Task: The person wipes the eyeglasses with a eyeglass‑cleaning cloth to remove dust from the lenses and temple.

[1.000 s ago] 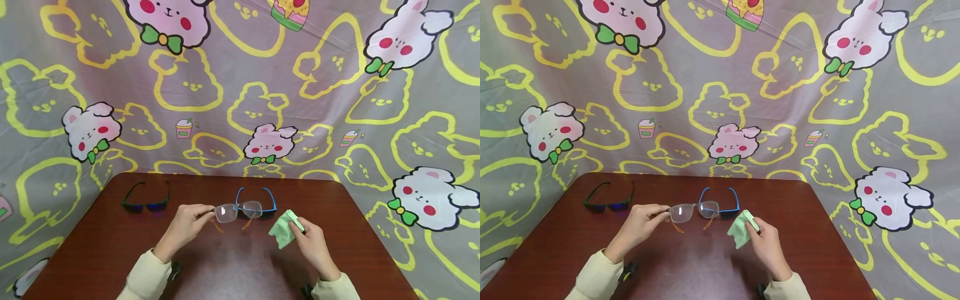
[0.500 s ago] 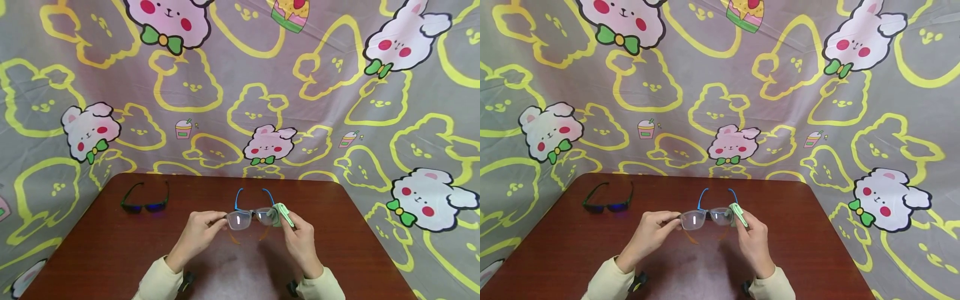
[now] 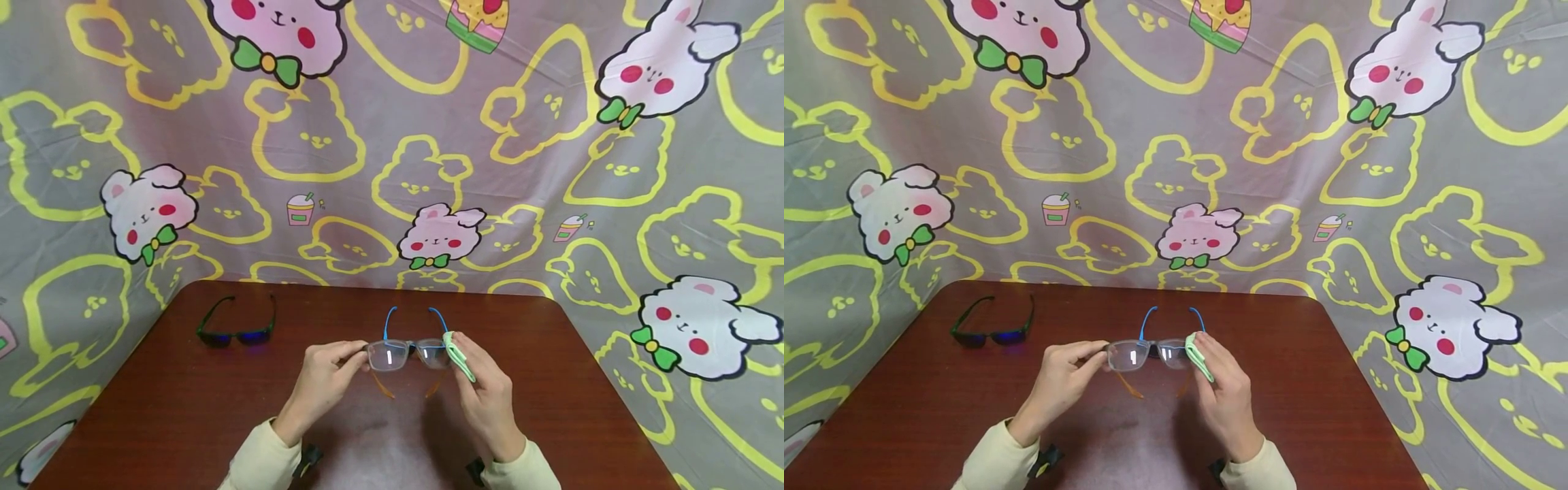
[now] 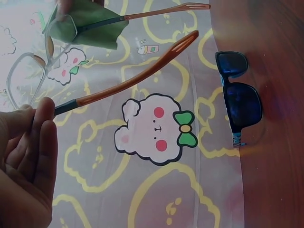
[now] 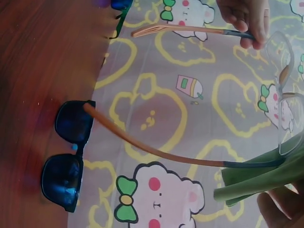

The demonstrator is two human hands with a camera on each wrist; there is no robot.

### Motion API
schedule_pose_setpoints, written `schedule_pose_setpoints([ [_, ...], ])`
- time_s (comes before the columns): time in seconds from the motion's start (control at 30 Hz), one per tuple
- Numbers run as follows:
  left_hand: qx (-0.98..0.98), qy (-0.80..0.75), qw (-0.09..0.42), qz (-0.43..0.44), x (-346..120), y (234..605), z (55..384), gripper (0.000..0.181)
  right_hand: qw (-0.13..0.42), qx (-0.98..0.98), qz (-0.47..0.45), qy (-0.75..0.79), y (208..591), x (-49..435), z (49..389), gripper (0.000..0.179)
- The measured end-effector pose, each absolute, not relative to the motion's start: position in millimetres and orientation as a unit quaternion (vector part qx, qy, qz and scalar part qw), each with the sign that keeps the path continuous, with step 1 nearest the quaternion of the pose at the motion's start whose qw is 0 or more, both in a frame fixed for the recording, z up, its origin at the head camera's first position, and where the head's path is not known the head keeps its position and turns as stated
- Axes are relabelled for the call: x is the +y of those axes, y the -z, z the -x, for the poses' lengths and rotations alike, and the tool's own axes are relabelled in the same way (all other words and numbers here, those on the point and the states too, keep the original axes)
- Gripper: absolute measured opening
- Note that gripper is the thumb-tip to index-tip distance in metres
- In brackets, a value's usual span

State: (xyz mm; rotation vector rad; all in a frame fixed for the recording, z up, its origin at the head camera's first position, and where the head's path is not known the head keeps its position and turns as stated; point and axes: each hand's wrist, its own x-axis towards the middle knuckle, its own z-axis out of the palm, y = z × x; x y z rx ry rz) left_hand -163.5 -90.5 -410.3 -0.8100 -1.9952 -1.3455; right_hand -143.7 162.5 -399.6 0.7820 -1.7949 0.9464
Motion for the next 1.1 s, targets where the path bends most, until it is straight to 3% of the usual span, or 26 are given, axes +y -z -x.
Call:
schedule_pose_setpoints([
  [0.17, -0.745, 0.507, 0.313, 0.299, -90, 410, 162, 0.016, 0.499, -0.714, -0.336, -0.359, 402, 163, 145, 0.033],
  [0.7, -0.720, 0.530, 0.314, 0.320, -74, 406, 158, 0.013, 0.537, -0.642, -0.454, -0.307, 388, 152, 141, 0.025],
  [1.1, -0.691, 0.550, 0.318, 0.344, -81, 406, 161, 0.016, 0.546, -0.670, -0.414, -0.286, 397, 169, 149, 0.028],
])
